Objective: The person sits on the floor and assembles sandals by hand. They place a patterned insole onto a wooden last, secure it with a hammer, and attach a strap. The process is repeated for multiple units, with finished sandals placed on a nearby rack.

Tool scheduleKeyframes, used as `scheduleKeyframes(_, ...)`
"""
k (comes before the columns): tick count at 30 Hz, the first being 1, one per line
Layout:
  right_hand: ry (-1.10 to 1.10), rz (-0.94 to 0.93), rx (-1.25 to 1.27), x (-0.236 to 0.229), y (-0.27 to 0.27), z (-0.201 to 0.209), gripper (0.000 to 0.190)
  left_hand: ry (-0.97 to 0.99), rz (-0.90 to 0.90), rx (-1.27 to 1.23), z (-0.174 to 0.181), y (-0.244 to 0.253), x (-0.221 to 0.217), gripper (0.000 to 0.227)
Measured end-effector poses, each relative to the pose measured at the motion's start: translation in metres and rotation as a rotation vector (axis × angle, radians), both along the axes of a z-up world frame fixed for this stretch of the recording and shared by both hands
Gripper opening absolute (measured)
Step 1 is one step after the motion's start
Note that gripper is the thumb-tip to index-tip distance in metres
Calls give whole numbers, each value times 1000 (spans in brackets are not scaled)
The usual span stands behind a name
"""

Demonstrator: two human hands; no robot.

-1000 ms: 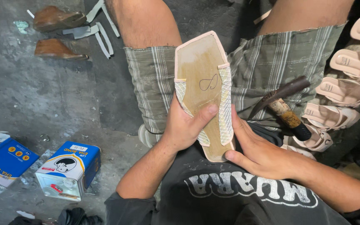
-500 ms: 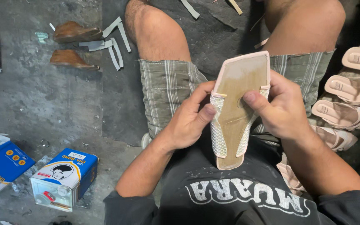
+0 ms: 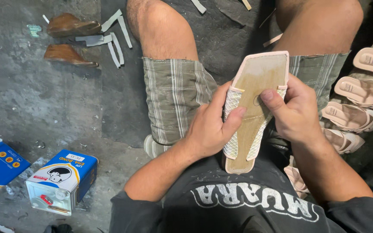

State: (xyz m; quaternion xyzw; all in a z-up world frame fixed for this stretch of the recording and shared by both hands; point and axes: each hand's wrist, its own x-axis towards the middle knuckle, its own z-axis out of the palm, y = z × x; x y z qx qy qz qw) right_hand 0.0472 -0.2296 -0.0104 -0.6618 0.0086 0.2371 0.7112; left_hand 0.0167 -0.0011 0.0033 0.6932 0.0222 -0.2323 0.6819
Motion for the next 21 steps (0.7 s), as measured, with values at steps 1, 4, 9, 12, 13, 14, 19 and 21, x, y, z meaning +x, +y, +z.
scheduleKeyframes(1, 25, -24, 8, 0, -1, -1, 38, 22, -33, -41, -2, 1, -1, 68)
scheduleKeyframes(4, 79, -64, 26, -2, -3, -2, 38, -80, -128, -66, -8, 1, -3, 85)
scheduleKeyframes(9, 117, -58, 61, -3, -6, 0, 39, -102, -96, 15, -4, -6, -6, 95)
scheduleKeyframes(12, 113, -135, 127, -3, -8, 3, 40, -101, -173, -2, -3, -10, -9, 109)
scheduleKeyframes(13, 141, -149, 148, -4, -9, 4, 40, -83, -185, 27, -4, -11, -11, 111)
scheduleKeyframes(14, 169, -163, 168, -4, -9, 5, 39, -66, -196, 57, -5, -12, -14, 114)
scheduleKeyframes(19, 131, -387, 269, 6, -6, 3, 38, -300, 86, 71, -11, -10, -32, 92)
scheduleKeyframes(21, 49, -578, 342, 6, -7, 3, 40, -364, 258, -68, -14, -12, -32, 90)
